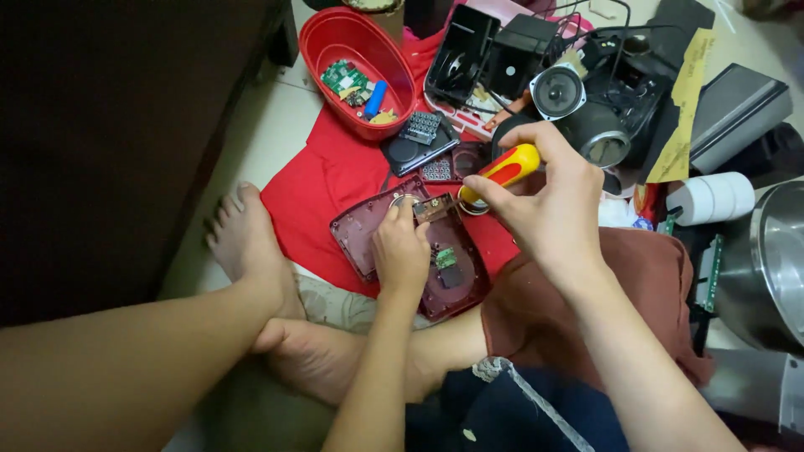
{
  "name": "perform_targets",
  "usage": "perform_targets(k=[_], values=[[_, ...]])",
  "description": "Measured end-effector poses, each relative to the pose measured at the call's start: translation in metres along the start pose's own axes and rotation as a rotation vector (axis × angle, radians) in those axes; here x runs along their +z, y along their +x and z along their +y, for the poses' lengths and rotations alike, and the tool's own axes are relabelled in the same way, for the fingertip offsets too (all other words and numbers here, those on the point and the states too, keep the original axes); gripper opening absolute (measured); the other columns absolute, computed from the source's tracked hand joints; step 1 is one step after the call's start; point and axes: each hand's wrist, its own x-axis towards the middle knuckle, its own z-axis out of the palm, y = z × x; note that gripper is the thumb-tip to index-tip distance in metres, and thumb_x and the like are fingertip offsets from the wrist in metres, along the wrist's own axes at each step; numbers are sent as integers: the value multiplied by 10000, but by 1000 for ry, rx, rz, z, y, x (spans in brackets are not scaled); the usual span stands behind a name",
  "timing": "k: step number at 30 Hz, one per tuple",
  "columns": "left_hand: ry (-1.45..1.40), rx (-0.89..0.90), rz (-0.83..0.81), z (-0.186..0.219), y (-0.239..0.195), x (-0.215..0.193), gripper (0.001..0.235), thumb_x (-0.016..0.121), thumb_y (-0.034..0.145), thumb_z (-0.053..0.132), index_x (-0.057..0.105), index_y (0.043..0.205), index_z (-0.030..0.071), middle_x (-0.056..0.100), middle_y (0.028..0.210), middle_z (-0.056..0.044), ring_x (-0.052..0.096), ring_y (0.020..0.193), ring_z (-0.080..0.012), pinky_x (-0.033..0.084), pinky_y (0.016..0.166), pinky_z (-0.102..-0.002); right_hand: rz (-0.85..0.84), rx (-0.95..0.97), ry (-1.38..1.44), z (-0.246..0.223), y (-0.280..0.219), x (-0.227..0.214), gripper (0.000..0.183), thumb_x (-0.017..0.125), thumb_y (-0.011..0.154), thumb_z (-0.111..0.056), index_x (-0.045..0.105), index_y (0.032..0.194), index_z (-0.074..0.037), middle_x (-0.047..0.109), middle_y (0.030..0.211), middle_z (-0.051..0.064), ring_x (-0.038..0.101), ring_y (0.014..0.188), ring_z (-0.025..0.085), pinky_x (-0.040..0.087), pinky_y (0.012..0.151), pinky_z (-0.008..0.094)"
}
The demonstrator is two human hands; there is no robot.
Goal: The person sits on the floor repairing a small speaker device. They unscrew screws from the plastic housing with a screwdriver, lift out the round speaker driver, handle its internal wiring, and work on the green circuit board and components inside the open casing.
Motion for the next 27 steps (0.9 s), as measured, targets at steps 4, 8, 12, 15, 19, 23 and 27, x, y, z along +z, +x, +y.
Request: perform_targets(k=[4, 8, 12, 15, 19, 23, 27], values=[[2, 10, 9, 2, 0, -2, 412, 639, 687, 64, 547, 1087, 28, 588, 851, -147, 562, 660, -357, 449, 618, -430, -144, 91, 85, -8, 2, -21, 320, 685, 709, -15, 542, 993, -48, 595, 686, 47, 546, 488, 107, 423, 434, 219], [10, -54, -33, 3, 2, 1, 402, 622, 706, 77, 556, 1100, 34, 595, 916, -149, 575, 708, -367, 462, 644, -438, -345, 77, -10, 0, -1, -32, 269, 627, 717, -2, 518, 958, -48, 647, 696, 73, 599, 516, 159, 461, 473, 274], [39, -66, -57, 5, 1, -4, 429, 635, 707, 89, 554, 1125, 36, 599, 917, -142, 591, 696, -351, 476, 658, -427, -288, 181, -127, -1, -7, -33, 321, 654, 828, -239, 495, 736, 23, 584, 500, 82, 525, 334, 159, 403, 356, 267], [18, -64, -66, 9, 1, -9, 409, 626, 704, 73, 553, 1104, 30, 603, 919, -141, 592, 716, -355, 476, 665, -430, -222, 161, -272, 10, -8, -31, 454, 634, 849, -334, 500, 647, 49, 532, 463, 132, 488, 345, 248, 401, 397, 329], [30, -78, -80, 8, 2, -7, 399, 625, 718, 83, 558, 1108, 34, 602, 928, -137, 595, 724, -337, 479, 680, -411, -370, 126, -175, 10, -4, -40, 354, 675, 733, -199, 483, 979, -33, 611, 658, 120, 563, 475, 234, 436, 455, 341], [26, -68, -73, 7, 1, -6, 402, 632, 708, 76, 555, 1099, 22, 603, 922, -144, 597, 721, -341, 484, 680, -413, -448, -278, -47, 8, 2, -41, 268, 621, 631, 8, 557, 887, -37, 597, 839, 68, 573, 647, 242, 455, 596, 330], [46, -20, -78, 2, 1, -4, 371, 674, 721, 141, 572, 1068, 62, 610, 849, -118, 625, 803, -337, 523, 681, -447, -578, -500, -74, 19, 15, -37, 168, 611, 733, -28, 537, 880, -65, 524, 769, 119, 557, 766, 357, 452, 692, 428]])
